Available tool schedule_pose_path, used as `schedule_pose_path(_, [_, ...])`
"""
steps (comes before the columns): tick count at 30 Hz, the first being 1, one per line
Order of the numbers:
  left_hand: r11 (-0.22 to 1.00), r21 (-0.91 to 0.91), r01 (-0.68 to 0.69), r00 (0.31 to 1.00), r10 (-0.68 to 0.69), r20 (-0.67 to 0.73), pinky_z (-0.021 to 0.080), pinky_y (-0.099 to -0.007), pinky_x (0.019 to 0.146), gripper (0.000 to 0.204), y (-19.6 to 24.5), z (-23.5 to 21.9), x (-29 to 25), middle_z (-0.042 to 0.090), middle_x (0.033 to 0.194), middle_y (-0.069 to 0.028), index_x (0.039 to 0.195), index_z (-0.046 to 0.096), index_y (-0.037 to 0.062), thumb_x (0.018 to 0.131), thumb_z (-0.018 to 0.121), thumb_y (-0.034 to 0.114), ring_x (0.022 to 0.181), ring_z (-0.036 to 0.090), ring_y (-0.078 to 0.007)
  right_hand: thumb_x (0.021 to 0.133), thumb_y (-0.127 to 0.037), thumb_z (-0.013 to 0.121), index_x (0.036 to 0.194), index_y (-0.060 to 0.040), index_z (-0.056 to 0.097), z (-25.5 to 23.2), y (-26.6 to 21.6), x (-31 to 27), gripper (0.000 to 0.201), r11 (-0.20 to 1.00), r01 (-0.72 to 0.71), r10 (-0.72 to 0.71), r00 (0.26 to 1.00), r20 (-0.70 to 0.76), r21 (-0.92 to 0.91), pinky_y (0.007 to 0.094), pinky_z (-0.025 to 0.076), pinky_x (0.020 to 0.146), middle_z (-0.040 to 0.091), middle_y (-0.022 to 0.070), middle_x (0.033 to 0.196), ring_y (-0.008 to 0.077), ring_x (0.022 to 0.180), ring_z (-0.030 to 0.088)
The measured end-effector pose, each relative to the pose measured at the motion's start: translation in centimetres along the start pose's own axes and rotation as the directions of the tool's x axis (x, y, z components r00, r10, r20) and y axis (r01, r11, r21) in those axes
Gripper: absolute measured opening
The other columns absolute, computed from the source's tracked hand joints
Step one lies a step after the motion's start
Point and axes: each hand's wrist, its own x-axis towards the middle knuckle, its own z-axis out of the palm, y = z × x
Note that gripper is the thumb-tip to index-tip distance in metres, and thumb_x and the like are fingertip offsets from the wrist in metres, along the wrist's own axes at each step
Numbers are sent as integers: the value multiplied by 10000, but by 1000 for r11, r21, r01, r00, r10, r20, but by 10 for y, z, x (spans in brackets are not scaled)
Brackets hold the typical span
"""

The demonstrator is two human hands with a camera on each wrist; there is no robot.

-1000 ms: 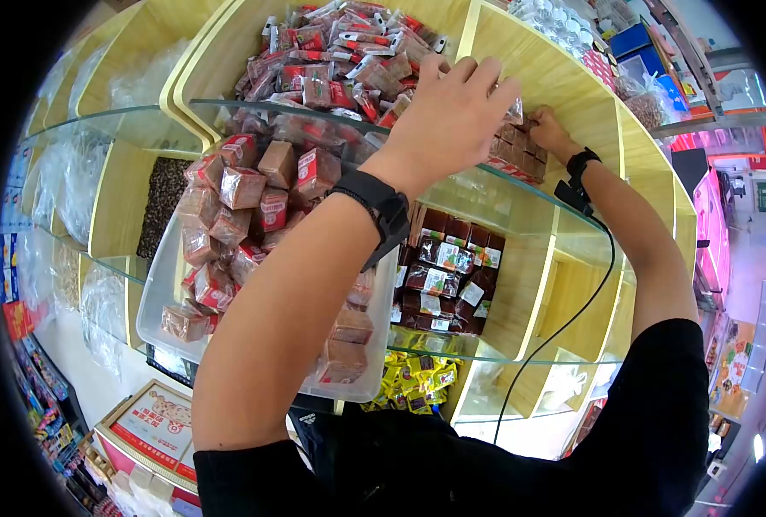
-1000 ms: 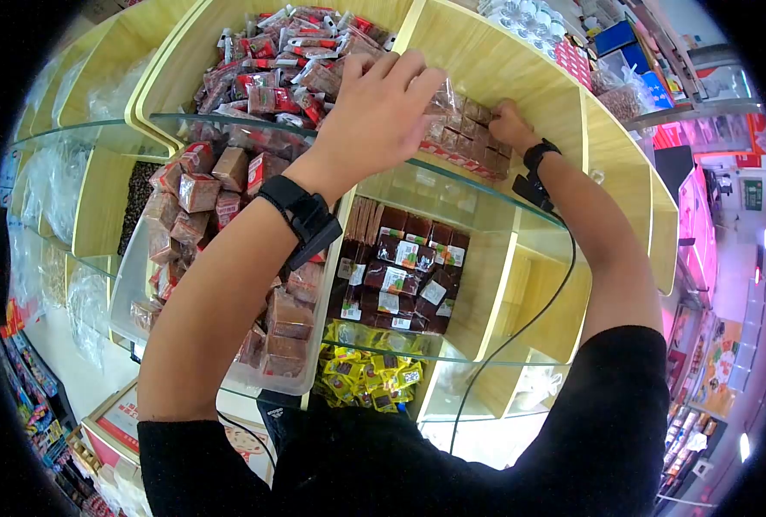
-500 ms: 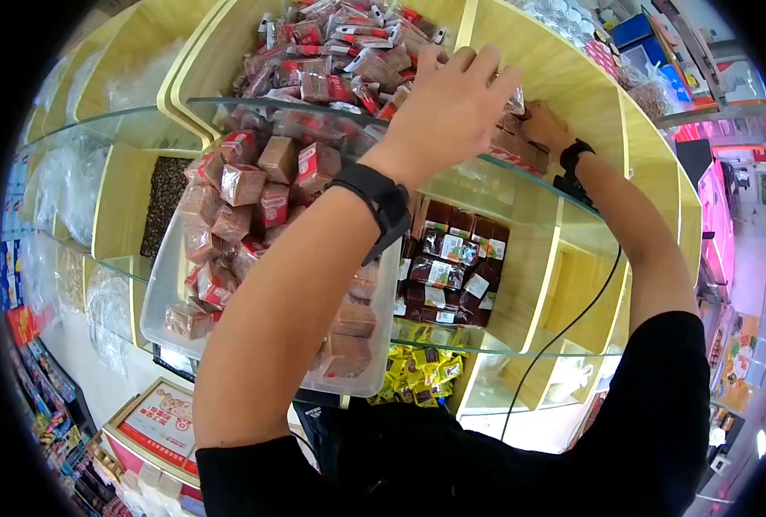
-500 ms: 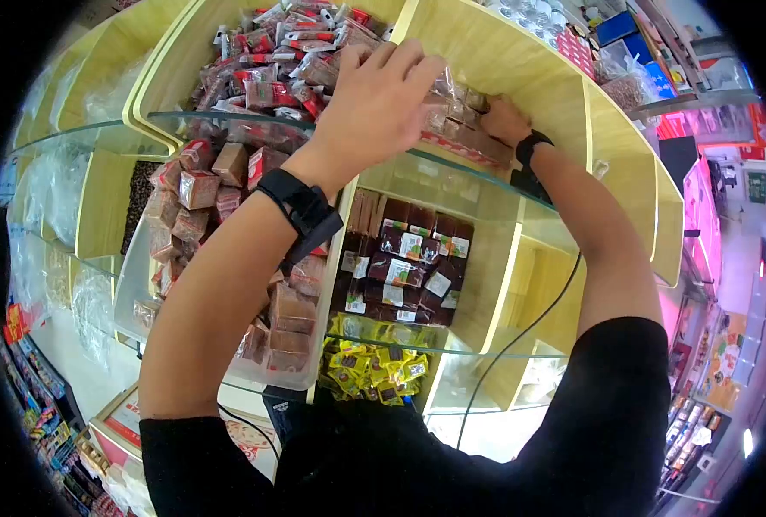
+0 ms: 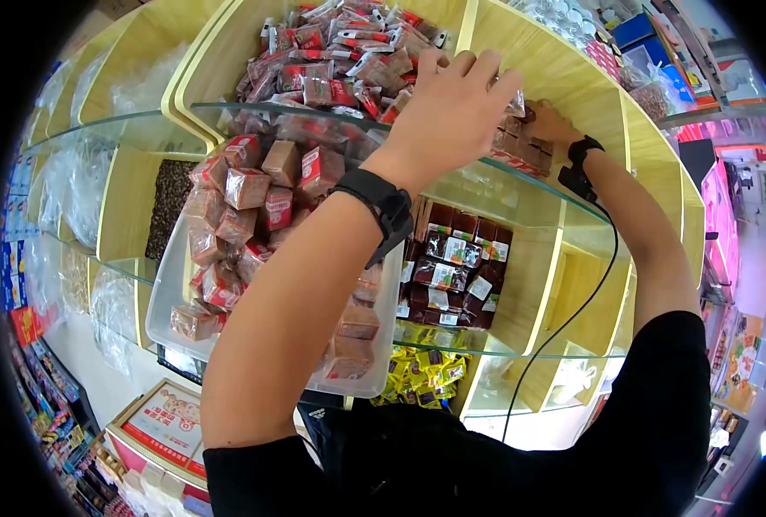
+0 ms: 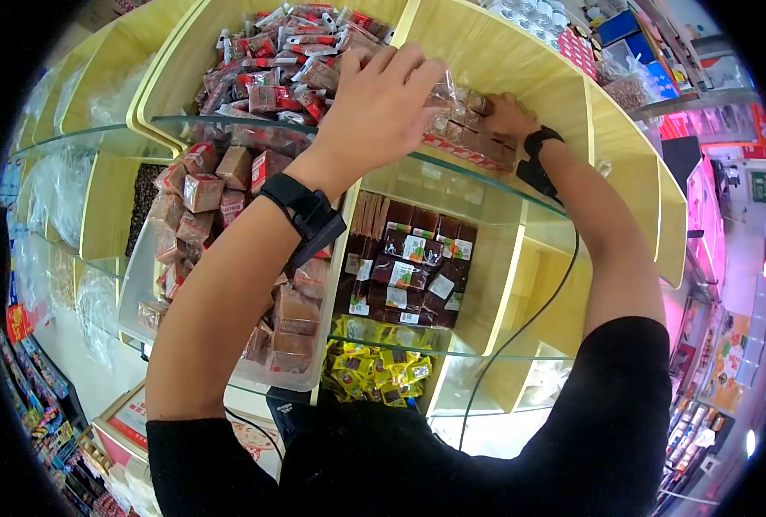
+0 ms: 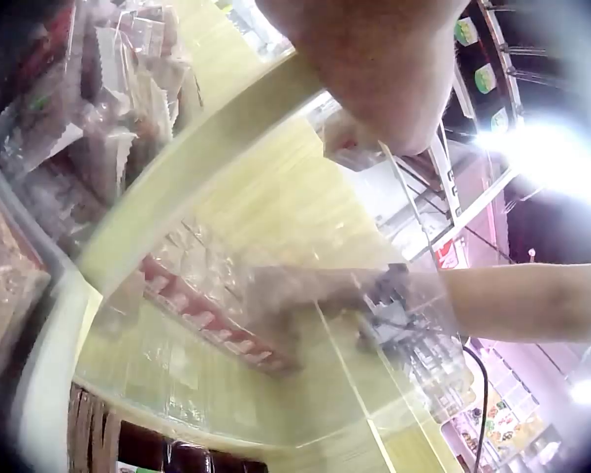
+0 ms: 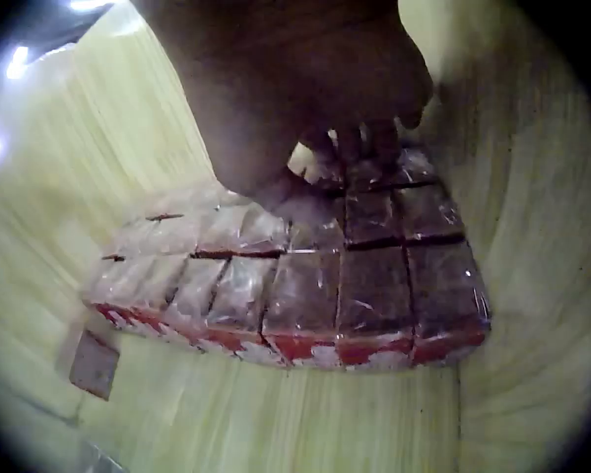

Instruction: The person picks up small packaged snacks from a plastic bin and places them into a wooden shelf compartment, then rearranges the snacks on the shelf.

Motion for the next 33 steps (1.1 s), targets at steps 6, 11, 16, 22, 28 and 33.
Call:
schedule_pose_path(6, [999,-41,-35,998,33,-57,331,-435,901,422,-3,4,-1,546,1092,-53,1161,559,135,788,740,216,1016,556,-232,494,-427,851,1430,14,391,15,32,18,1132,972,219,-212,974,76,-88,434,404,1069,440,248,1394,424,1319,412])
schedule_pose_path(11, [998,-45,-46,996,43,-73,334,-440,918,416,-4,5,-1,551,1085,-55,1157,566,130,786,735,211,1022,557,-237,483,-459,861,1445,39,354,13,29,8,1196,952,288,-284,957,52,-102,433,384,1092,405,269,1403,444,1337,382])
schedule_pose_path(16, [999,-16,-37,998,36,-45,340,-437,913,414,-4,6,-1,556,1071,-53,1166,572,138,791,729,214,1021,559,-237,522,-579,854,1497,-9,318,18,27,10,1250,955,255,-258,966,0,-152,473,357,1100,401,260,1410,449,1366,346])
schedule_pose_path(22, [999,-10,-51,996,50,-75,343,-435,897,401,-3,7,-4,556,1062,-42,1161,573,145,799,726,226,1010,560,-229,548,-733,802,1517,-59,335,18,8,4,1270,991,81,-81,997,10,-102,529,291,1121,387,237,1453,418,1402,328])
schedule_pose_path(28, [999,-2,-43,998,43,-52,342,-430,891,389,-4,5,0,557,1060,-42,1156,572,142,805,720,222,1001,560,-226,528,-756,795,1524,-61,327,12,3,9,1301,981,58,-53,998,29,-185,518,292,1136,365,238,1488,410,1418,325])
schedule_pose_path(33, [994,-44,-104,981,96,-169,334,-452,846,321,-7,11,-1,541,973,-25,1078,565,149,786,697,160,931,568,-209,499,-734,814,1483,82,301,23,11,10,1378,946,234,-241,971,-3,-223,495,302,1146,330,283,1503,436,1392,350])
